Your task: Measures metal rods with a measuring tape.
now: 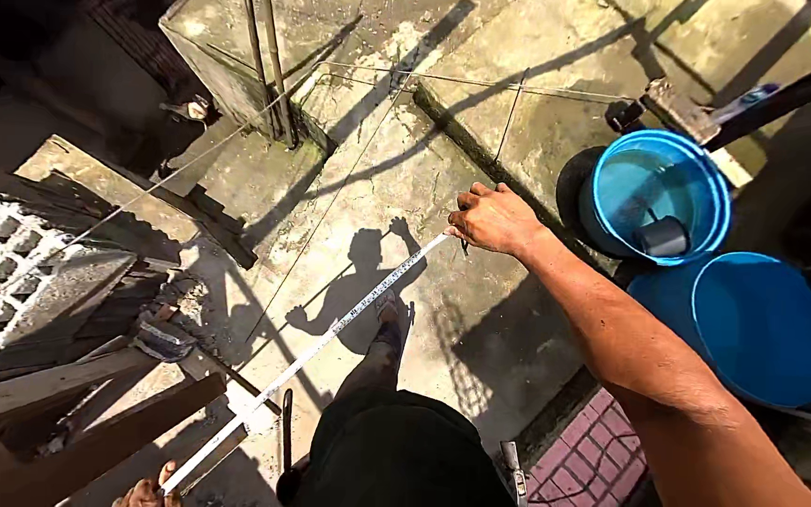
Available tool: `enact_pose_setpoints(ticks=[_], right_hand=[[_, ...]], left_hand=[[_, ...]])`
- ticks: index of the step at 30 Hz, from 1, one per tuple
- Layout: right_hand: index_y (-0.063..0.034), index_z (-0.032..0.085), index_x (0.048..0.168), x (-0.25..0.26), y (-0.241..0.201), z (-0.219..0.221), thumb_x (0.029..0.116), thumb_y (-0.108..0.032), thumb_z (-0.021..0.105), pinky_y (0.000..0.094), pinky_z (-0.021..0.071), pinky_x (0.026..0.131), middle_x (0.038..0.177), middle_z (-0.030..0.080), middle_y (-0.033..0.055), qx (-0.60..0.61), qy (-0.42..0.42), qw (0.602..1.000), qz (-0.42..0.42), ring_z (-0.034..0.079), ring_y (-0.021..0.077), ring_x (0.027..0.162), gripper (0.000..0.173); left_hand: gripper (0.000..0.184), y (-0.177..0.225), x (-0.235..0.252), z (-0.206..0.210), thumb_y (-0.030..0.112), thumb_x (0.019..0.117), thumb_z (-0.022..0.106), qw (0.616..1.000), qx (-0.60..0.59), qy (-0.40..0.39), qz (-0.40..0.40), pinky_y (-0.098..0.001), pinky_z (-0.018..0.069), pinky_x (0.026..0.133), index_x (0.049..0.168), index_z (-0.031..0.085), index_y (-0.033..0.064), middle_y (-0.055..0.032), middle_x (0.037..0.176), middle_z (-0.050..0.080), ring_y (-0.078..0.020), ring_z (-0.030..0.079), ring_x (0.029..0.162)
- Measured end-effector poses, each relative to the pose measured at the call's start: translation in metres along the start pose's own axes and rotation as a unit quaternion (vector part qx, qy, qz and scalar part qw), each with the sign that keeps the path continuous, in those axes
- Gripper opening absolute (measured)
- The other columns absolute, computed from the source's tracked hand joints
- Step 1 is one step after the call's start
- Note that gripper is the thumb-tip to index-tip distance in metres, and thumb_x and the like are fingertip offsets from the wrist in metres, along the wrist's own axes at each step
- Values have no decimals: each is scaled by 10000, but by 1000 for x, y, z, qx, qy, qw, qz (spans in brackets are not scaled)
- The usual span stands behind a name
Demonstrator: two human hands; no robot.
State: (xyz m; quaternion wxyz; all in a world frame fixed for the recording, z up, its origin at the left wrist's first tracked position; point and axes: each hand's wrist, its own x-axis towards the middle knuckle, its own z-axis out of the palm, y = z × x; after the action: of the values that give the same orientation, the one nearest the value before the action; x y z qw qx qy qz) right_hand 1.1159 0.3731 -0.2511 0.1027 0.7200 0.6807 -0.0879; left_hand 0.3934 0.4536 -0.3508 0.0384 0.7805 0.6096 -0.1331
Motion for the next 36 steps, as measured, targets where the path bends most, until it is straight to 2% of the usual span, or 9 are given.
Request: enact_pose_setpoints(ticks=[4,9,12,17,23,25,28,33,36], right_hand=[[-154,739,1076,61,57,3,1065,-480,472,616,521,820,1169,681,143,5,-86,996,-19,616,400,1179,421],[-151,733,1061,111,116,-18,1067,-468,474,617,513,823,1163,679,137,11,-104,994,-33,606,401,1189,409],[-142,729,1062,133,158,-23,1070,-458,469,611,506,834,1163,672,135,8,-106,994,-35,604,392,1187,409],[-183,738,1032,150,260,-3,1059,-460,494,562,521,811,1104,681,98,19,-93,994,-53,625,355,1132,370],[-205,769,957,109,436,23,1024,-455,576,527,546,792,1040,713,35,29,-86,996,-18,652,297,1087,323],[-193,770,965,82,494,23,1030,-445,569,542,554,799,1020,718,55,44,-92,995,9,665,307,1076,329],[-157,770,1025,34,569,26,1037,-452,537,608,558,814,1089,731,120,82,-93,989,79,672,378,1117,377],[-107,782,973,-7,650,32,1015,-529,483,656,550,805,1011,740,188,136,-55,975,167,696,450,1019,519],[-59,781,1030,-2,675,28,1027,-478,531,685,531,847,1070,728,250,179,-84,952,233,681,491,1051,488]], left_hand=[[581,39,44,15,398,1075,336,999,-33,-11,-4,-717,410,998,1198,671,-60,-318,1179,680,-541,605,1187],[384,107,89,-23,222,1003,525,991,-12,-100,-91,-709,313,1097,1247,653,-46,-296,1288,642,-499,532,1308],[415,148,122,-38,273,969,602,981,13,-149,-124,-673,308,1130,1248,650,-30,-265,1313,638,-466,513,1337],[493,246,186,-53,408,971,628,969,-5,-227,-99,-691,312,1123,1266,658,15,-250,1323,638,-455,505,1347],[436,416,287,-69,404,974,665,957,-20,-289,-36,-700,339,1104,1245,673,63,-217,1256,677,-431,559,1293],[419,476,330,-89,391,973,668,957,-27,-288,10,-684,350,1110,1240,678,69,-212,1254,677,-424,559,1293],[380,565,404,-116,362,986,638,960,-28,-266,83,-658,363,1111,1224,683,69,-200,1240,681,-408,569,1280],[352,736,537,-151,311,1015,571,948,-17,-244,204,-636,367,1101,1231,663,48,-208,1281,648,-400,544,1303],[379,841,606,-158,294,1025,542,931,-43,-230,281,-628,337,1132,1299,641,51,-215,1366,602,-396,501,1357]])
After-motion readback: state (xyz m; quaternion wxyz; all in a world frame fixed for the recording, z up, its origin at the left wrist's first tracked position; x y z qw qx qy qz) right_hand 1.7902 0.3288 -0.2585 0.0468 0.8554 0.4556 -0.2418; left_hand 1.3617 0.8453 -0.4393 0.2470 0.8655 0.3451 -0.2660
